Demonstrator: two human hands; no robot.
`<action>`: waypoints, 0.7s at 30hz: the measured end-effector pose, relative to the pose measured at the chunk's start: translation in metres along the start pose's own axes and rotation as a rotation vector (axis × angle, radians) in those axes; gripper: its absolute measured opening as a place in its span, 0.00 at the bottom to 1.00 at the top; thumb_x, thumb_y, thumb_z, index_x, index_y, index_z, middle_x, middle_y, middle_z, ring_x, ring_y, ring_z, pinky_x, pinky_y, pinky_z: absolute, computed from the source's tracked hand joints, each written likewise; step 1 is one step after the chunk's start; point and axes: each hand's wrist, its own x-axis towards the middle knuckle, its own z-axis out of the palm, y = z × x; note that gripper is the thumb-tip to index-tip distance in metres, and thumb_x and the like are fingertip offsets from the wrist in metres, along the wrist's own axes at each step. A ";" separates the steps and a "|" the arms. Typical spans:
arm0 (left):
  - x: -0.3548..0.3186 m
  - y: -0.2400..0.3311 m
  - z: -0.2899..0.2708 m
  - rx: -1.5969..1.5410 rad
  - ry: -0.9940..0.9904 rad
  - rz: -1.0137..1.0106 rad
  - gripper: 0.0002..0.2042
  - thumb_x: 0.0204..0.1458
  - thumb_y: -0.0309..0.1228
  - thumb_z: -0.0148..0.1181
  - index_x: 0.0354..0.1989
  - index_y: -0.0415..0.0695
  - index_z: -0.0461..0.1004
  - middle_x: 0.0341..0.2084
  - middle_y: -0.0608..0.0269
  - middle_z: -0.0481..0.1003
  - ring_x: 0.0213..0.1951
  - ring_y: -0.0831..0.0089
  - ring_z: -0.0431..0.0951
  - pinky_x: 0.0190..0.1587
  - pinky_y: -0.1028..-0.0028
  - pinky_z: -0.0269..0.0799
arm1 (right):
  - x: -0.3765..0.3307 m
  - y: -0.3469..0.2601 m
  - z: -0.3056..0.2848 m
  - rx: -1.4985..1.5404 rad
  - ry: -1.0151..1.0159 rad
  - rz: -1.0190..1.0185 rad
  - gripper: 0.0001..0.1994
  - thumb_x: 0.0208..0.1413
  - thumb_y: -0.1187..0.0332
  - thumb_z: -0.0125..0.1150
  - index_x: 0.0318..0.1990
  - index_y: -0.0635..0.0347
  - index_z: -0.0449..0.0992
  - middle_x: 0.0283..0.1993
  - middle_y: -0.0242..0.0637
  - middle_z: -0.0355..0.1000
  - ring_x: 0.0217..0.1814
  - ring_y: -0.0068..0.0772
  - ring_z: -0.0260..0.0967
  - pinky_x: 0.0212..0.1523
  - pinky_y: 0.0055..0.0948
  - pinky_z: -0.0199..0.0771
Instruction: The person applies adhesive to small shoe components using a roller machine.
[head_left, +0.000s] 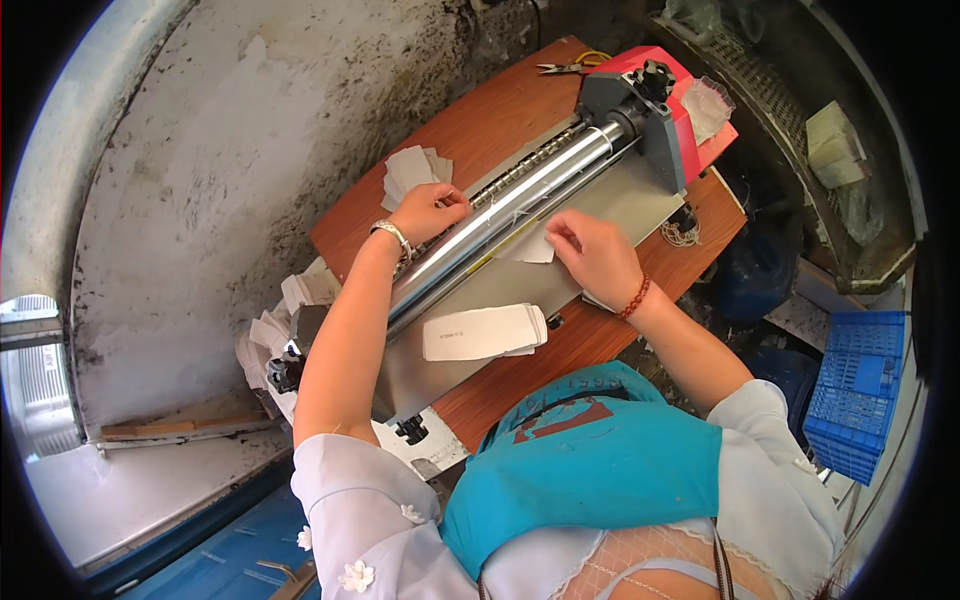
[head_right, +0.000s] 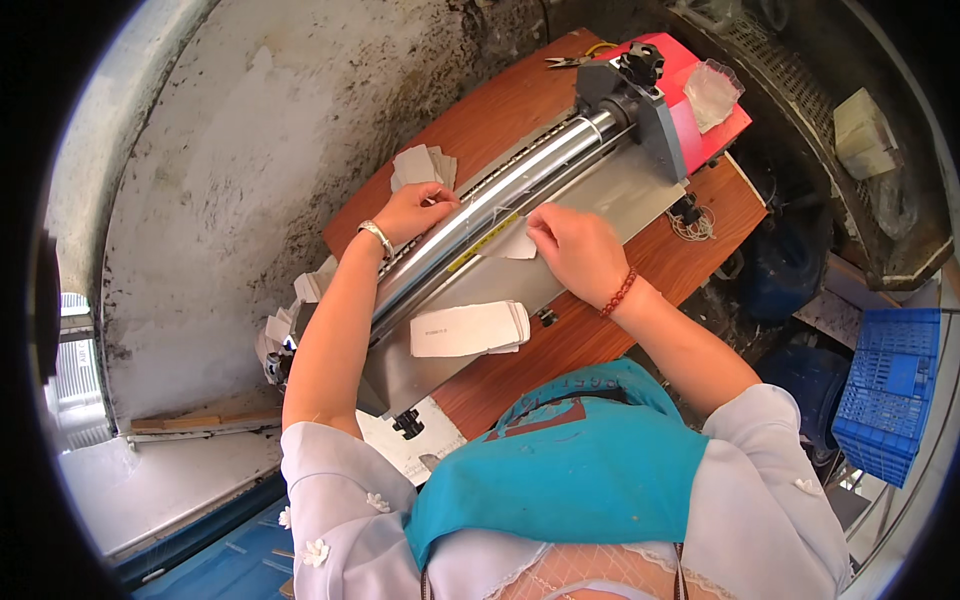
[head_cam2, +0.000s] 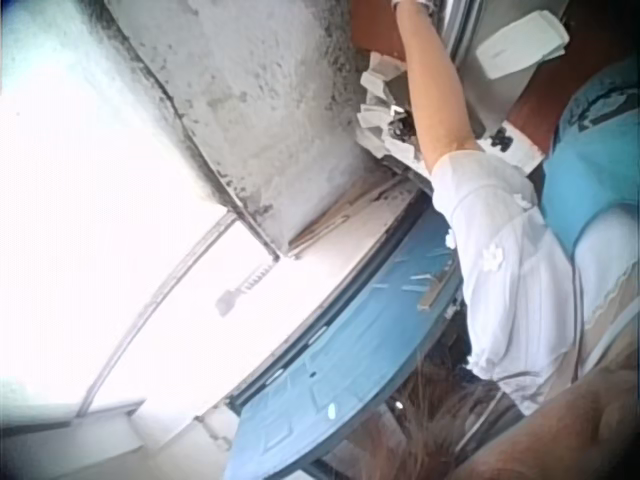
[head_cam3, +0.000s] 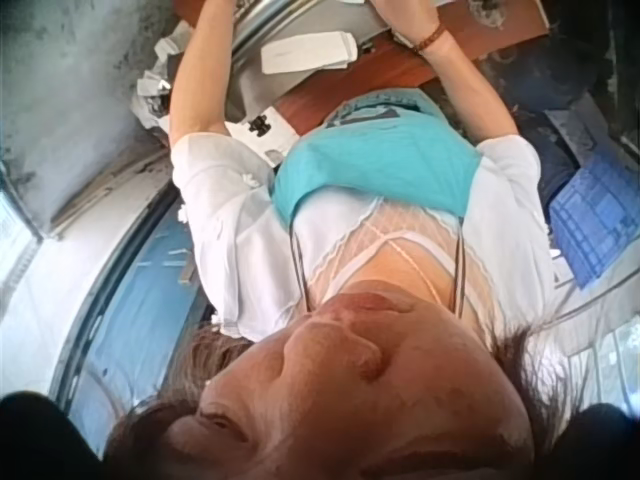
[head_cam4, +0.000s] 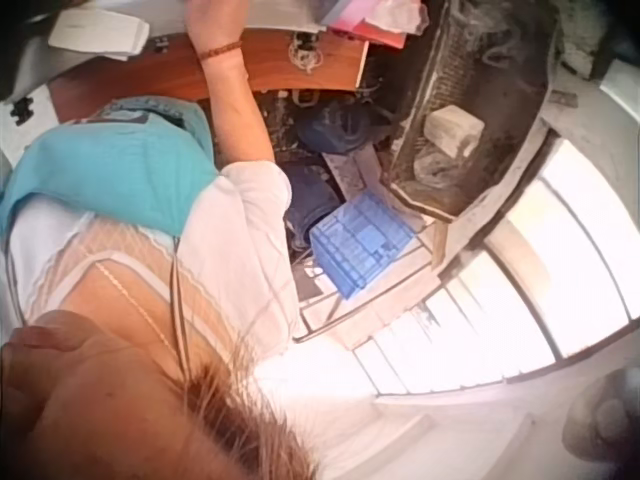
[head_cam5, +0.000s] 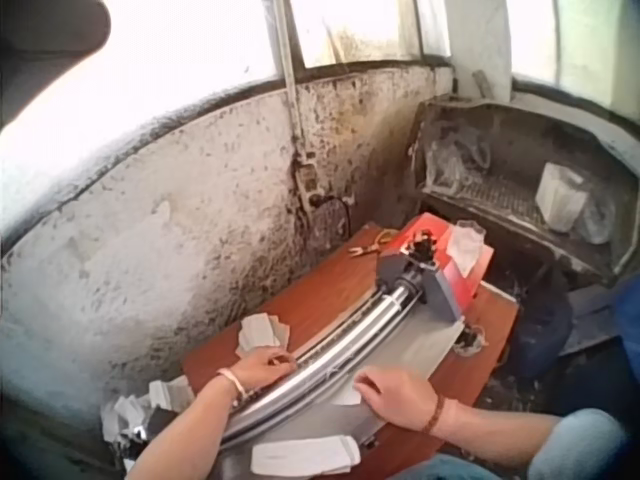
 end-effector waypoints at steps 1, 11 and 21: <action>-0.001 0.000 -0.002 -0.010 -0.030 0.004 0.10 0.49 0.31 0.57 0.39 0.43 0.75 0.32 0.68 0.76 0.33 0.78 0.73 0.40 0.78 0.69 | -0.001 -0.004 -0.001 0.003 -0.005 0.001 0.05 0.49 0.70 0.62 0.30 0.62 0.74 0.22 0.38 0.72 0.23 0.35 0.70 0.26 0.30 0.69; 0.020 -0.025 -0.047 -0.210 0.570 -0.143 0.11 0.42 0.24 0.59 0.36 0.40 0.74 0.30 0.59 0.76 0.34 0.72 0.77 0.38 0.71 0.72 | -0.031 -0.038 0.020 -0.062 -0.312 -0.414 0.11 0.41 0.72 0.66 0.35 0.58 0.74 0.36 0.35 0.68 0.38 0.40 0.65 0.40 0.37 0.65; 0.060 -0.075 -0.029 0.443 0.273 -0.260 0.11 0.46 0.30 0.58 0.38 0.43 0.75 0.41 0.56 0.75 0.44 0.63 0.75 0.45 0.66 0.71 | -0.030 -0.034 0.023 0.179 -0.261 -0.325 0.05 0.47 0.73 0.63 0.31 0.59 0.73 0.27 0.31 0.68 0.28 0.31 0.66 0.29 0.29 0.68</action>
